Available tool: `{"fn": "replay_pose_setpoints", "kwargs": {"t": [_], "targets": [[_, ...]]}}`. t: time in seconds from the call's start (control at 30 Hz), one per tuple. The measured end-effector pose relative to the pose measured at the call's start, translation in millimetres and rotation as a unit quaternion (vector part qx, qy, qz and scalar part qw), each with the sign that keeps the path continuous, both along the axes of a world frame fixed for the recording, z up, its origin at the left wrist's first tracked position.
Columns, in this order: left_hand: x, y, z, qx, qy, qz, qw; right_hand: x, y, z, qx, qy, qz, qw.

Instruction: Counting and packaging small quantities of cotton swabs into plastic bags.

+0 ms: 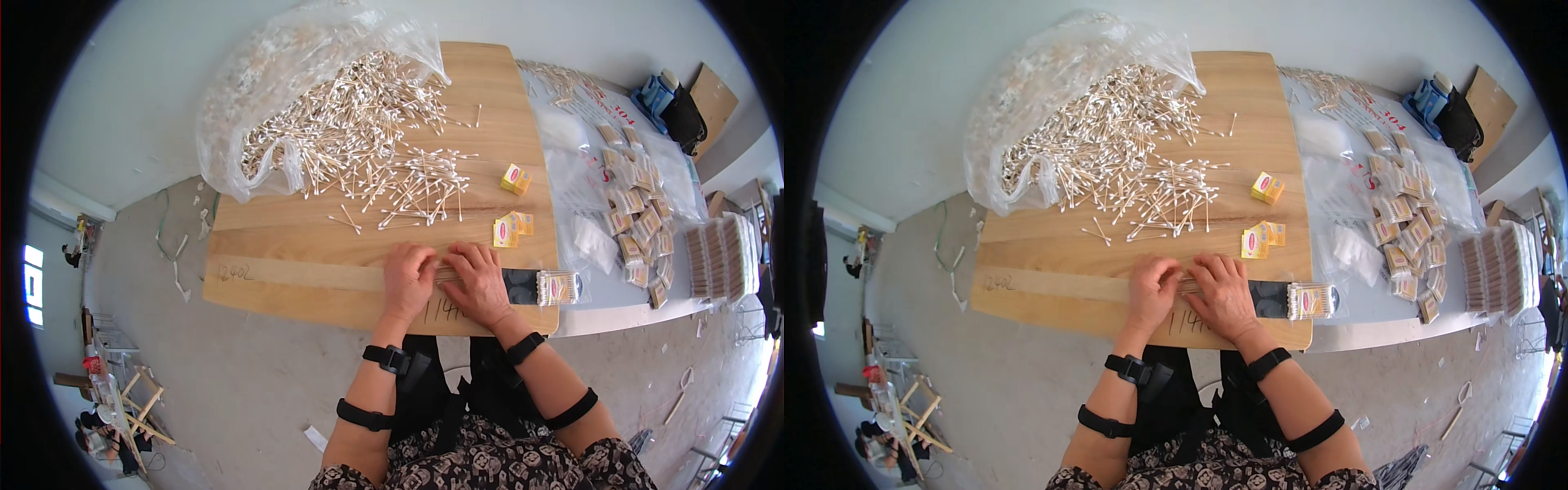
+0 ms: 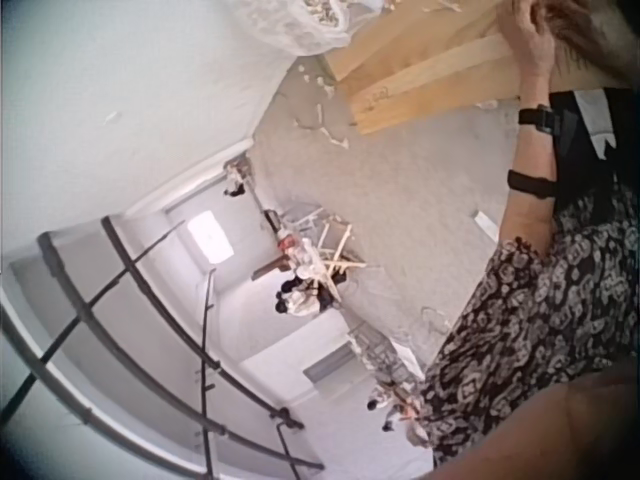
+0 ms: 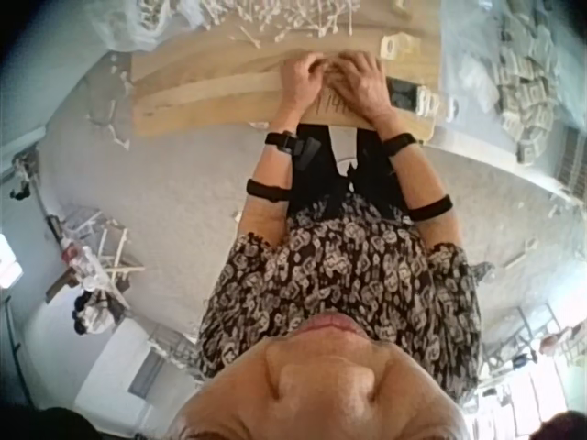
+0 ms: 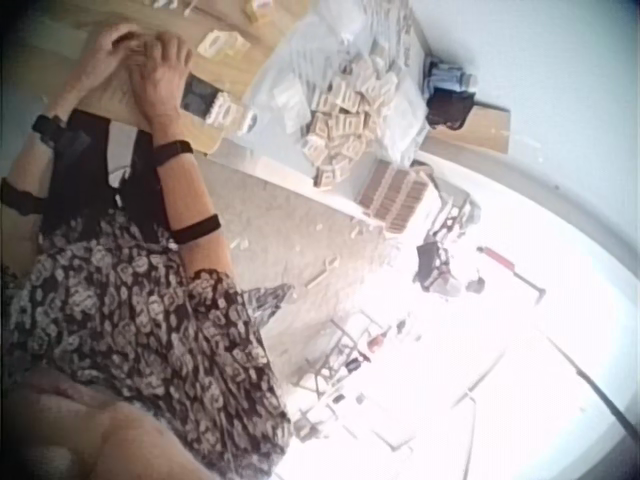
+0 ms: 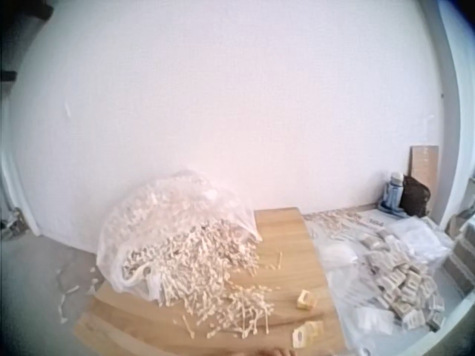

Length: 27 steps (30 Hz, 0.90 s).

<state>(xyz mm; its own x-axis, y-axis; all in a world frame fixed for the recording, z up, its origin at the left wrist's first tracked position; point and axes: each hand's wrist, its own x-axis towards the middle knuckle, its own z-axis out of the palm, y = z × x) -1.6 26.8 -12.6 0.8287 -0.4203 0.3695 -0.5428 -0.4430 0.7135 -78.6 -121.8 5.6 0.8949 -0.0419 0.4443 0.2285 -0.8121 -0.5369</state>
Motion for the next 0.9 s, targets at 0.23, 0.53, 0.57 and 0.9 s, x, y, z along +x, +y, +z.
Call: {"fn": "replay_pose_setpoints", "kwargs": {"t": [0.23,0.53,0.57,0.9], "targets": [[49,8,20,0.080,-0.068,0.117,0.988,-1,-5,-1,0.023,0.030,0.020,0.999],[53,3,24,0.147,-0.084,0.099,0.980,-1,-6,2,0.025,0.034,0.023,0.999],[51,4,22,0.148,-0.084,0.099,0.980,-1,-5,2,0.026,0.034,0.023,0.999],[10,0,14,0.097,-0.084,0.115,0.985,21,-9,-4,0.149,0.027,-0.011,0.988]]}}
